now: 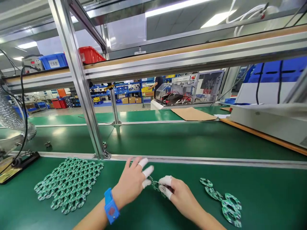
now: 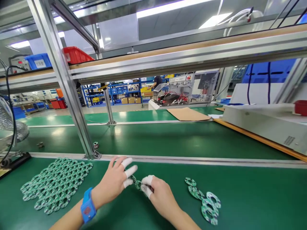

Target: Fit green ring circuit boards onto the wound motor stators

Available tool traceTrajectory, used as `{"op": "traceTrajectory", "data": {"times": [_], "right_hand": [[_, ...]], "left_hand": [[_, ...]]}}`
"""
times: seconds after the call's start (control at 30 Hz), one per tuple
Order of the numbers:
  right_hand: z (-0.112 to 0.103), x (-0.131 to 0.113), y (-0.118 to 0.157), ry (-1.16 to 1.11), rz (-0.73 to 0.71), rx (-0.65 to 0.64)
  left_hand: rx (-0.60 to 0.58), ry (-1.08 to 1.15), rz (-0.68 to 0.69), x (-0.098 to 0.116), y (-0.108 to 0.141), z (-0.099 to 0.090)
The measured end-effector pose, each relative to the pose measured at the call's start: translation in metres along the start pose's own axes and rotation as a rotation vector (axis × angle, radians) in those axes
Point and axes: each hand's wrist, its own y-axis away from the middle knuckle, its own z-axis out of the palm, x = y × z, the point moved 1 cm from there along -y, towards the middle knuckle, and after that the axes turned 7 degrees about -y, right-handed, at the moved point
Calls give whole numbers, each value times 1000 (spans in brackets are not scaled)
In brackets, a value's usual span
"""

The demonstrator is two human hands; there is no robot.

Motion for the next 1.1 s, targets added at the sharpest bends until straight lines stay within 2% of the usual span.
{"op": "traceTrajectory", "data": {"times": [0.07,0.13,0.33,0.5,0.6,0.7,0.87,0.97,1.1], "right_hand": [[-3,-6,4,131,-32,6],[-4,-9,7,210,-48,7],[-5,1,7,330,-22,-46],[4,-5,1,481,152,-70],[6,-10,-1,530,234,-58],[0,-8,-2,538,284,-35],[-15,-1,-4,433,173,46],[-8,-4,-6,332,95,-11],[9,-15,-4,346,157,-21]], "left_hand": [[-105,-67,108,9,-1,1],[-161,-67,120,11,-1,8],[-191,-6,31,3,0,28],[-276,-36,-83,13,1,38],[-264,-57,-120,22,1,41],[-231,-44,-111,27,2,42],[-176,4,-116,26,3,40],[-175,53,-126,26,2,43],[-198,127,-238,22,0,51]]}}
